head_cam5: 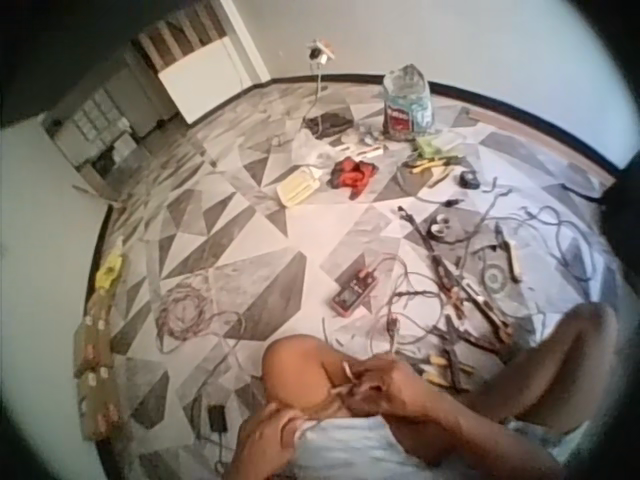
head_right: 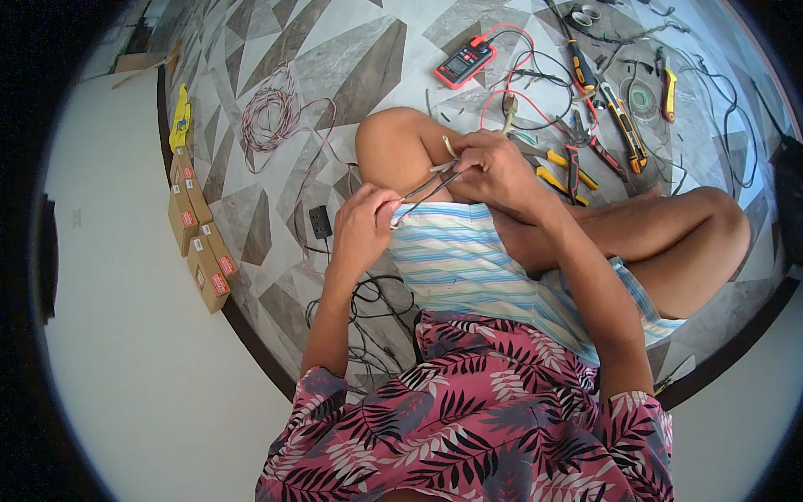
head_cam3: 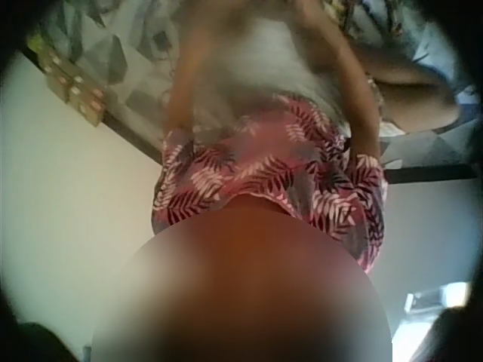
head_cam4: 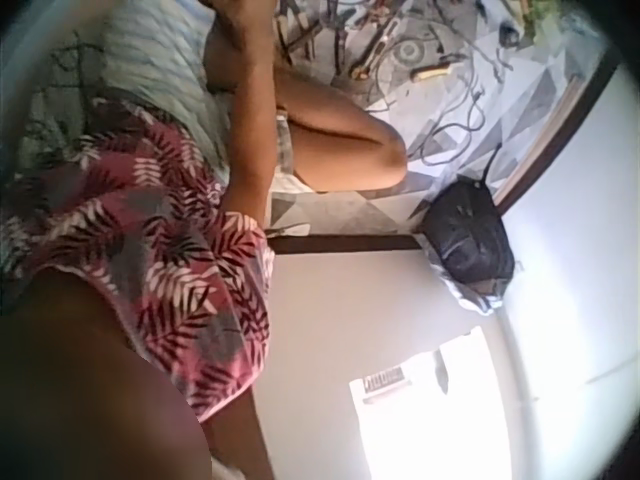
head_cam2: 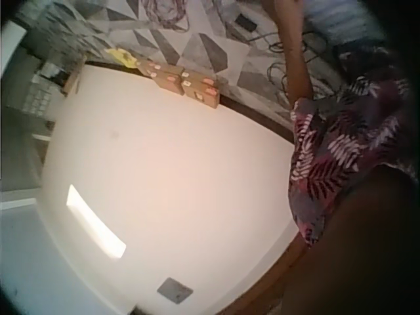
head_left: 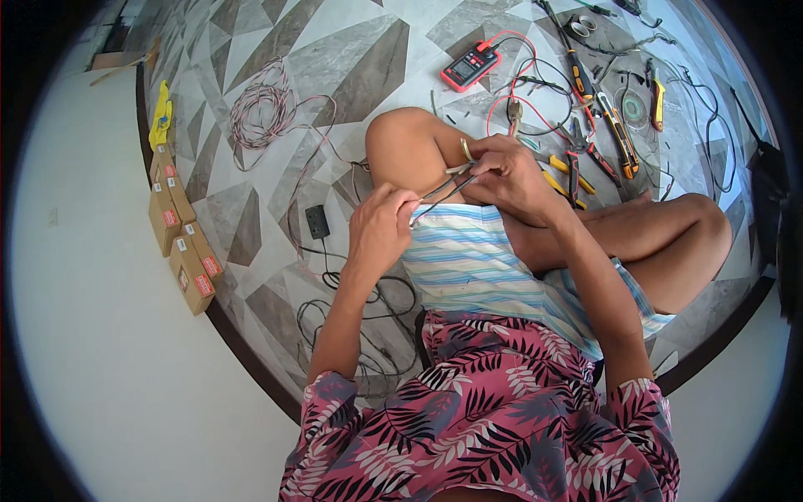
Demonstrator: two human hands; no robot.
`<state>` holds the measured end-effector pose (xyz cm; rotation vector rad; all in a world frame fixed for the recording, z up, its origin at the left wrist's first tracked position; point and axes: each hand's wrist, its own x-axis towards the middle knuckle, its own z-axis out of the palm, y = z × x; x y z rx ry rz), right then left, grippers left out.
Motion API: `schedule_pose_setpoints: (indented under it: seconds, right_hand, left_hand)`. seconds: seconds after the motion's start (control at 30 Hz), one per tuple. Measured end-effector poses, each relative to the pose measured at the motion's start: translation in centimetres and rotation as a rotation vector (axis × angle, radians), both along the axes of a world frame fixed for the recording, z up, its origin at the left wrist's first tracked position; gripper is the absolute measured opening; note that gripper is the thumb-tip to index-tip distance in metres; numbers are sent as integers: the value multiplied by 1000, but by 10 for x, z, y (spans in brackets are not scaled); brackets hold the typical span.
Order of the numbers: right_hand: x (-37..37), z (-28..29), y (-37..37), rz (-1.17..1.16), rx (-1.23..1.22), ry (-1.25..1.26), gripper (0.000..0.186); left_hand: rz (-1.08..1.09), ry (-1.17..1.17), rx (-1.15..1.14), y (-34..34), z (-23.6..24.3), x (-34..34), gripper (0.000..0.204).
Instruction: The person is stripping and taping electrical wires together.
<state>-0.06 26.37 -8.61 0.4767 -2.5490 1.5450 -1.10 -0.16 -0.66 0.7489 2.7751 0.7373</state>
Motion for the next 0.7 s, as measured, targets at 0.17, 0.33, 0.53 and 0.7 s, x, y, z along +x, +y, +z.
schedule_pose_setpoints:
  seconds: [0.17, 0.33, 0.53, 0.7]
  right_hand:
    - [-2, 0, -3, -50, -65, 40, 13]
    - [-3, 6, -6, -60, -163, -110, 14]
    - [-10, 7, -4, -26, -192, -96, 14]
    - [-9, 3, 3, 66, -115, -20, 14]
  left_hand:
    - [12, -6, 16, -5, 2, 7, 7]
    - [161, -148, 237, -1, 0, 17, 10]
    - [199, -286, 246, 5, -6, 20, 23]
    - [127, -365, 419, -2, -14, 12, 26]
